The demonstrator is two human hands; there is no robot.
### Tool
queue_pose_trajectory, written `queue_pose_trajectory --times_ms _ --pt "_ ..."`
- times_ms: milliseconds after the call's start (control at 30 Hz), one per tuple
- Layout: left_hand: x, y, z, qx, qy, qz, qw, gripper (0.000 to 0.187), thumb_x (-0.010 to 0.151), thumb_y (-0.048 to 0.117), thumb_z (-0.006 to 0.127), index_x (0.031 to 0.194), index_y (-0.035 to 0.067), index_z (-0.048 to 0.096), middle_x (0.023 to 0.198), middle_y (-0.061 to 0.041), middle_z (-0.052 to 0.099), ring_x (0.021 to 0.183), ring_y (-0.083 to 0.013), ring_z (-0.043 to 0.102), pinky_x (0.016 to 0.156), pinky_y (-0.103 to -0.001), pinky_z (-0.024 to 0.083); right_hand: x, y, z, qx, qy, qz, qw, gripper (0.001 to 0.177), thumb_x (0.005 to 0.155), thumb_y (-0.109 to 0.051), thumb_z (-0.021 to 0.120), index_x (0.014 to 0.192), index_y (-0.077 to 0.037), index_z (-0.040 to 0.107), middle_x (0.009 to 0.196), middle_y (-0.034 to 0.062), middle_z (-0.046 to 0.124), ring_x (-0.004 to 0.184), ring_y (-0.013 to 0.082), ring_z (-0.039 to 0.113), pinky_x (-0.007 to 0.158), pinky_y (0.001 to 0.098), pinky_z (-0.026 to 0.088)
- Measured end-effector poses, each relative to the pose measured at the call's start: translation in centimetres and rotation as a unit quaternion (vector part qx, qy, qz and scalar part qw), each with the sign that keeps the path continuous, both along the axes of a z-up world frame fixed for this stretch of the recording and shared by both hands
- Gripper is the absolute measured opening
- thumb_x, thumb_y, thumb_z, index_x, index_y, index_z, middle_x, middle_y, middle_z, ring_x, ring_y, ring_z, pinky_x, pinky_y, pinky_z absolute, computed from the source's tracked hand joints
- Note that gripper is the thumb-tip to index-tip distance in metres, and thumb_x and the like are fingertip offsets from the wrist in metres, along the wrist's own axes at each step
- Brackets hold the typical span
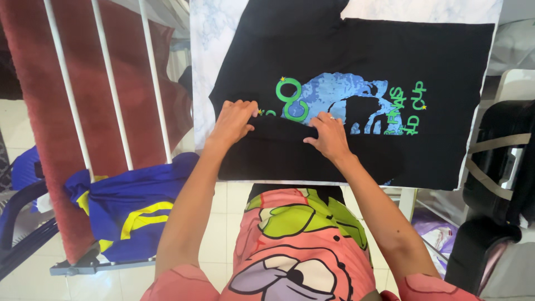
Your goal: The person folds a black t-shirt on a table by turning the sleeves inward and folding the body of the shirt into a rectangle.
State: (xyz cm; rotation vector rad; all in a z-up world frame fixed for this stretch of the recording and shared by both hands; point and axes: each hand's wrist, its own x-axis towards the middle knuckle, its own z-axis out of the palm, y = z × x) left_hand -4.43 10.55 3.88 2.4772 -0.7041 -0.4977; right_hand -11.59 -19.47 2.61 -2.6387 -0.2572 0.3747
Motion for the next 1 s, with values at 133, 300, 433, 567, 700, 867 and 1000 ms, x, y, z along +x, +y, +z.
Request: queue_pose_trajectory --times_ms 133,300,433,567,700,867,1000 --pt "-1.7 0.8 1.4 -0.017 -0.051 0.005 0.999 0.033 0.073 0.007 0.086 0.100 0.011 0.068 0.097 -0.005 0.063 0.103 -0.0264 0.058 0.088 -0.043 0.042 -0.9 -0.2 1.2 -0.003 -0.042 0.051 0.998 0.038 0.069 -0.019 0.090 0.097 -0.011 0.066 0.099 0.0062 0.059 0.101 0.0288 0.059 0.084 0.0438 0.041" --pt "-5.5 1.9 3.8 -0.042 -0.064 0.047 0.996 0.032 0.067 -0.001 0.080 0.094 0.012 0.070 0.100 -0.003 0.067 0.102 -0.0270 0.058 0.084 -0.041 0.043 -2.6 0.3 3.5 -0.043 -0.063 0.135 0.988 0.041 0.066 -0.012 0.087 0.095 -0.012 0.058 0.097 0.0070 0.055 0.099 0.0274 0.057 0.082 0.0417 0.040" --pt "-8.6 2.6 3.8 -0.084 -0.077 0.060 0.992 0.033 0.069 -0.001 0.079 0.099 0.012 0.073 0.112 0.001 0.072 0.100 -0.0239 0.057 0.085 -0.038 0.044 -3.9 0.5 3.8 -0.053 -0.055 0.138 0.987 0.044 0.064 -0.011 0.087 0.096 -0.012 0.057 0.098 0.0063 0.055 0.099 0.0269 0.057 0.081 0.0412 0.039" --pt "-10.9 2.4 3.2 -0.143 -0.083 0.107 0.980 0.038 0.077 -0.001 0.077 0.112 0.010 0.075 0.119 -0.002 0.074 0.095 -0.0271 0.067 0.082 -0.037 0.053 -4.7 0.2 3.4 -0.042 -0.062 0.115 0.990 0.046 0.065 -0.010 0.087 0.102 -0.012 0.060 0.100 0.0066 0.056 0.102 0.0271 0.058 0.081 0.0414 0.040" --pt "-12.1 2.1 2.6 -0.199 -0.035 0.161 0.966 0.033 0.085 -0.011 0.067 0.114 0.004 0.072 0.125 -0.010 0.073 0.102 -0.0332 0.074 0.086 -0.037 0.060 -4.9 0.1 3.2 -0.045 -0.071 0.105 0.991 0.047 0.066 -0.010 0.088 0.106 -0.010 0.062 0.103 0.0083 0.058 0.103 0.0274 0.059 0.081 0.0413 0.042" --pt "-13.3 2.0 1.4 -0.214 -0.029 0.168 0.962 0.035 0.083 -0.014 0.064 0.114 0.001 0.071 0.128 -0.013 0.071 0.110 -0.0344 0.071 0.093 -0.039 0.059 -5.5 -0.3 3.2 -0.064 -0.056 0.083 0.993 0.048 0.065 -0.009 0.088 0.105 -0.011 0.061 0.101 0.0095 0.058 0.100 0.0292 0.062 0.079 0.0417 0.044" --pt "-14.9 1.7 1.3 -0.207 -0.012 0.182 0.961 0.037 0.081 -0.015 0.063 0.114 0.001 0.071 0.137 -0.014 0.065 0.118 -0.0357 0.067 0.096 -0.037 0.056 -7.0 -1.1 1.4 -0.006 0.021 -0.051 0.998 0.054 0.068 -0.003 0.086 0.112 -0.009 0.056 0.107 0.0130 0.064 0.094 0.0335 0.066 0.074 0.0445 0.051"
